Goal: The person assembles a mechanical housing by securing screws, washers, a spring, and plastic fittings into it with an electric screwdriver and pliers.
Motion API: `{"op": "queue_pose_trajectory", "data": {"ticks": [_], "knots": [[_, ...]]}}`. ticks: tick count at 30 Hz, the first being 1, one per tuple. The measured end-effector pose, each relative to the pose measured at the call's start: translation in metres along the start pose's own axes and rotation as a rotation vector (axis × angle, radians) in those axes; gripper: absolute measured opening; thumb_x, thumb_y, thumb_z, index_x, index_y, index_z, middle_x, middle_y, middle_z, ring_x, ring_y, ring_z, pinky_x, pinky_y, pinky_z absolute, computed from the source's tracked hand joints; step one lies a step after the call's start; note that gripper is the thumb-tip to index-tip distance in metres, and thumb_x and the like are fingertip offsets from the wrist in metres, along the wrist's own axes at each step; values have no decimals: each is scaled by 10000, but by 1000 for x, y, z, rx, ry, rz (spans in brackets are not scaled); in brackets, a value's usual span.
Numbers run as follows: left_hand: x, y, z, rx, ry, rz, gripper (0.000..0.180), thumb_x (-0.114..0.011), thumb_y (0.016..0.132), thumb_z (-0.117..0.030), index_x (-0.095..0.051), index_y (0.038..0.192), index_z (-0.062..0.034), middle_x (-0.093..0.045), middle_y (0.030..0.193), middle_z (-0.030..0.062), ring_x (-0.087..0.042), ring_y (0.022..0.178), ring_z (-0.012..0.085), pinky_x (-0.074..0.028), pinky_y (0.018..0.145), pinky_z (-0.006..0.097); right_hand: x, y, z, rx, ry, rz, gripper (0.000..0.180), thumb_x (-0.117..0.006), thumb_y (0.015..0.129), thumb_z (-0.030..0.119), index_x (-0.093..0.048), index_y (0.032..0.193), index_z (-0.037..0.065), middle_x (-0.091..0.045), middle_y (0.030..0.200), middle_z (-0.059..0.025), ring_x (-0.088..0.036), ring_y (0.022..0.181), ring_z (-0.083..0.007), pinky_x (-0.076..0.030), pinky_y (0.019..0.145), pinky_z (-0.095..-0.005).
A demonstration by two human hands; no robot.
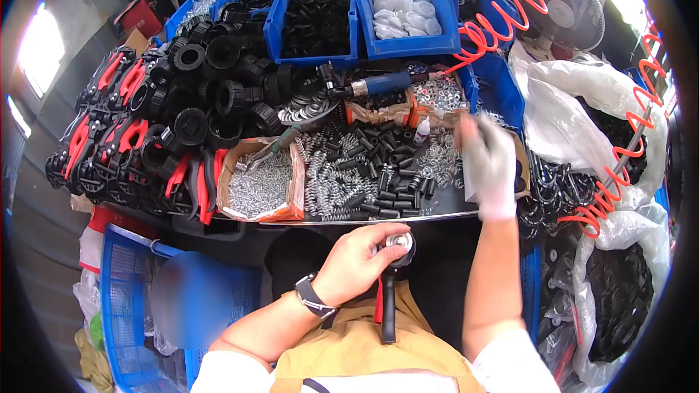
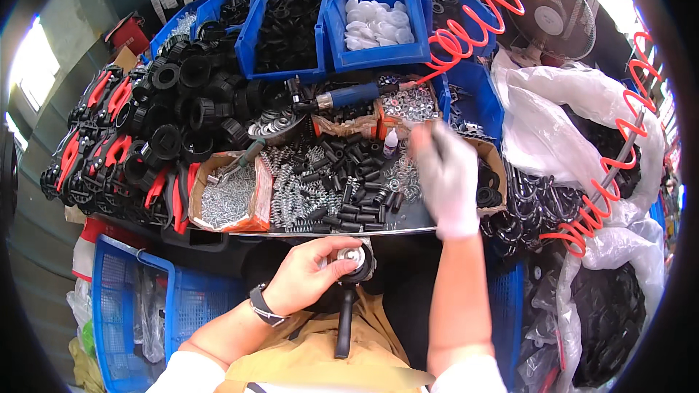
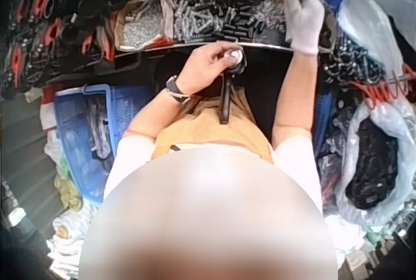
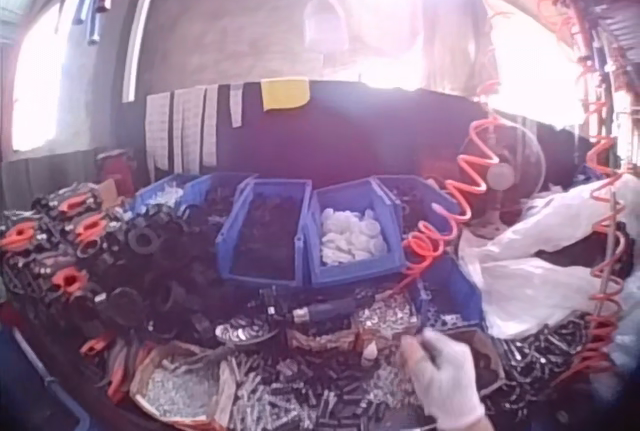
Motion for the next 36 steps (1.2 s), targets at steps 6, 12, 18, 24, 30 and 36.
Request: {"op": "queue_pose_trajectory", "data": {"ticks": [6, 12, 18, 24, 30, 36], "knots": [[6, -12, 6, -86, 28, -126, 575, -799, 765, -107, -480, 1244, -98, -455, 897, 7, -486, 836, 102, -433, 746, 253, -50, 125, -109, -149, -875, 399, 345, -613, 853, 250, -699, 1145, 87, -675, 1129, -219, -638, 1092, -354, -501, 974, -438], [61, -26, 8, 95, -430, -396, 536, -723, 758, 56, -485, 1218, -79, -534, 1112, 72, -539, 944, 137, -488, 798, 291, -68, 134, -131, -215, -890, 522, 356, -639, 828, 174, -658, 1170, 79, -663, 1138, -216, -625, 1089, -369, -497, 962, -454], [-20, 6, -10, -499, 472, -195, 507, -837, 745, -129, -574, 1167, -32, -600, 1150, 162, -607, 1074, 302, -491, 913, 374, -59, 141, -128, -61, -930, 447, 244, -581, 879, 144, -683, 1075, 41, -676, 1111, -226, -648, 1055, -388, -535, 914, -462], [-12, -4, 19, -296, 61, -137, 524, -830, 751, -123, -554, 1188, -33, -581, 1161, 145, -591, 1055, 293, -473, 933, 373, -19, 19, 31, 135, -113, 396, 68, -659, 838, 56, -642, 883, 8, -669, 782, -148, -666, 702, -296, -513, 642, -339], [-22, -4, 27, -370, 126, -191, 584, -820, 726, -90, -548, 1242, -58, -596, 1246, 167, -591, 1157, 317, -463, 1003, 381, 5, -105, 38, 688, -309, 509, 349, -679, 742, 112, -668, 1086, 57, -661, 1083, -111, -652, 918, -288, -547, 744, -387], [-26, -7, 31, -249, 75, -190, 564, -805, 749, -104, -567, 1258, -54, -640, 1222, 154, -638, 1122, 306, -502, 959, 380, 7, -104, 45, 735, -423, 603, 400, -690, 710, 145, -678, 1095, 37, -640, 1129, -115, -636, 977, -306, -531, 807, -403]]}}
Point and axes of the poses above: each hand's wrist, its own y-axis towards the middle knuckle, its own x-axis out of the back of the hand, z = x × y, the point moved 2 cm from there along y, towards the middle knuckle
